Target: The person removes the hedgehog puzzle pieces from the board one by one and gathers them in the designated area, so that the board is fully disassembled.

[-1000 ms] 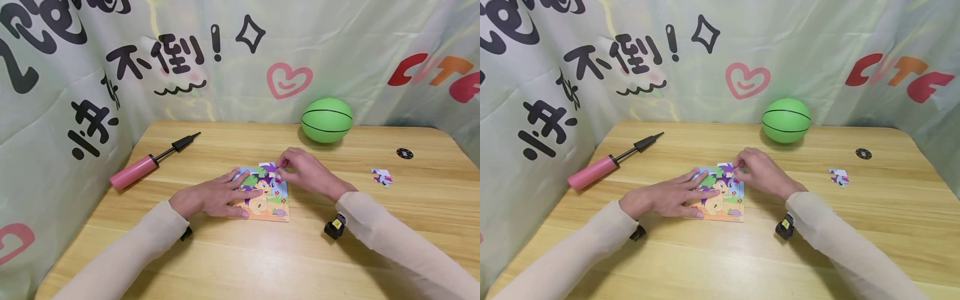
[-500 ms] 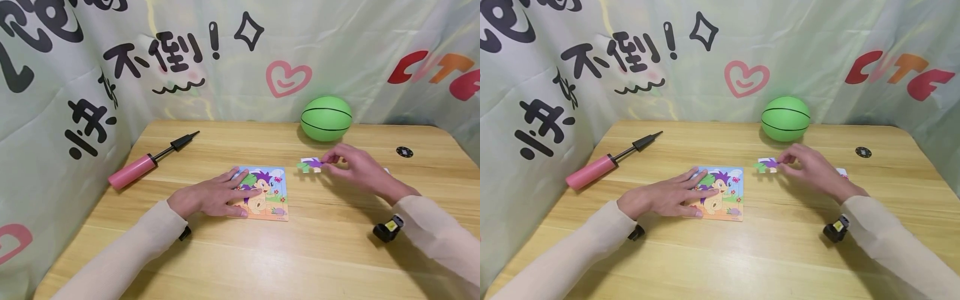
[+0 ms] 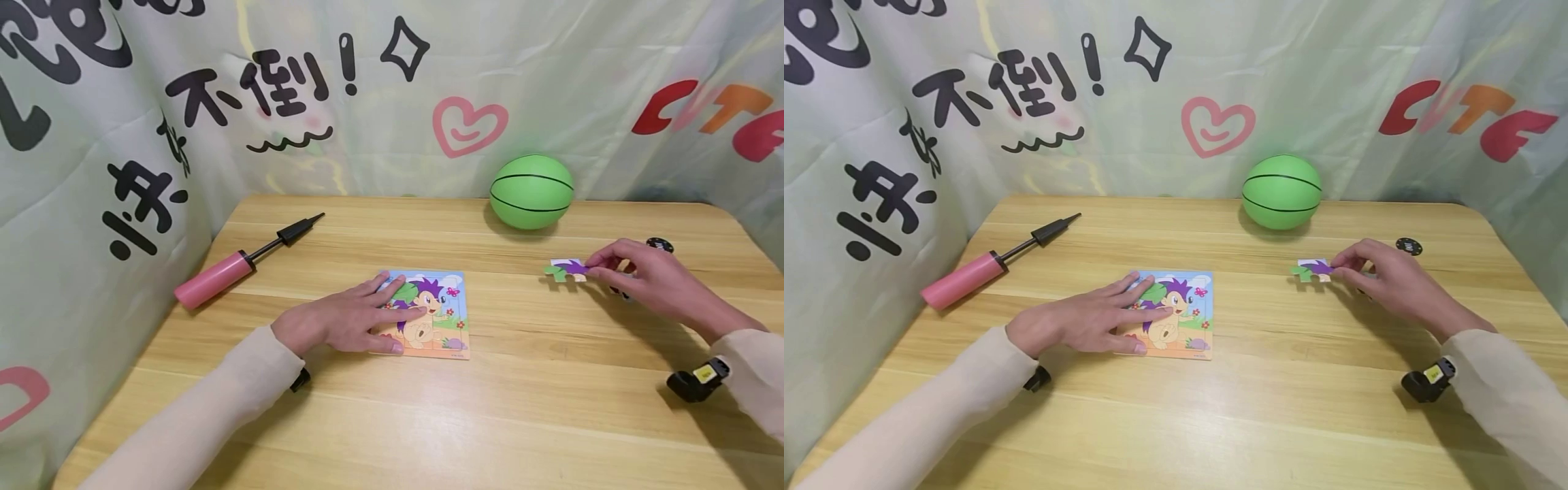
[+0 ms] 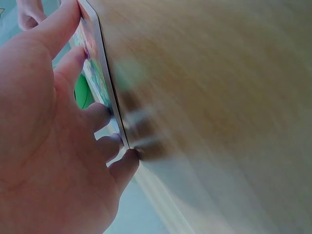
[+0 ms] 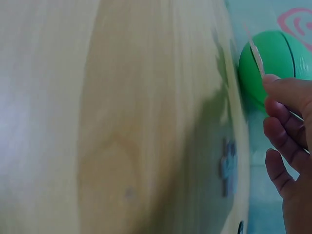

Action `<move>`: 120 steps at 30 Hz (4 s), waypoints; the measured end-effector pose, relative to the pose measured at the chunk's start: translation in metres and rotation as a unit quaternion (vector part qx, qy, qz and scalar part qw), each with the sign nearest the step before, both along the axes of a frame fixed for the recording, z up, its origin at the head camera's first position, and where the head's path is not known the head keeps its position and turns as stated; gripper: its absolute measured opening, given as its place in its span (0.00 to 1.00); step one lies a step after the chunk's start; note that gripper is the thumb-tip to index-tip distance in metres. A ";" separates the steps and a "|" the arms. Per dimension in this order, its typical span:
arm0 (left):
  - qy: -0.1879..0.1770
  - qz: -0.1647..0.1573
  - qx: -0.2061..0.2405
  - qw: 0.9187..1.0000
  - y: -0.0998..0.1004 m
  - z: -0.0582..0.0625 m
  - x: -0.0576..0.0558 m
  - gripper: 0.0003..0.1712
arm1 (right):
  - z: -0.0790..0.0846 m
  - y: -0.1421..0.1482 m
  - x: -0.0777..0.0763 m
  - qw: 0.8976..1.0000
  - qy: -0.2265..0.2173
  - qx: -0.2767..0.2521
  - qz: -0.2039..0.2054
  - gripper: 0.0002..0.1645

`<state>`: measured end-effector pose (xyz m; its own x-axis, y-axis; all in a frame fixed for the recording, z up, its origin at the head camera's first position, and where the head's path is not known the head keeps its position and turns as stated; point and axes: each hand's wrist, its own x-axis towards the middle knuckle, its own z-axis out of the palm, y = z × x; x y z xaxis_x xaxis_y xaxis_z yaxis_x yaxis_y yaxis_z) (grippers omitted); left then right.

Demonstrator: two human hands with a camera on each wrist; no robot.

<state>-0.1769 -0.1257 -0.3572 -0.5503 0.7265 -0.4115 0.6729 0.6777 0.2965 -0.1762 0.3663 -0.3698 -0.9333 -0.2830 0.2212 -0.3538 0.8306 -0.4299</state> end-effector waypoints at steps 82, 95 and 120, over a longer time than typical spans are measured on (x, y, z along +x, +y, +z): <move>-0.008 -0.007 0.033 0.999 -0.004 0.001 -0.002 0.41 | 0.012 -0.136 -0.026 0.994 -0.046 -0.018 0.095 0.06; -0.024 0.024 0.027 0.999 -0.022 0.001 0.001 0.42 | -0.012 -0.203 -0.040 0.984 -0.061 -0.042 0.163 0.03; -0.027 0.020 0.027 0.999 -0.025 0.001 0.003 0.39 | -0.008 -0.252 -0.039 0.969 -0.141 -0.048 0.197 0.05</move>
<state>-0.1742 -0.1507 -0.3560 -0.5577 0.7256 -0.4031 0.6268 0.6866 0.3685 -0.2152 0.1139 -0.3777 -0.7838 -0.6208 0.0169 -0.4933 0.6059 -0.6241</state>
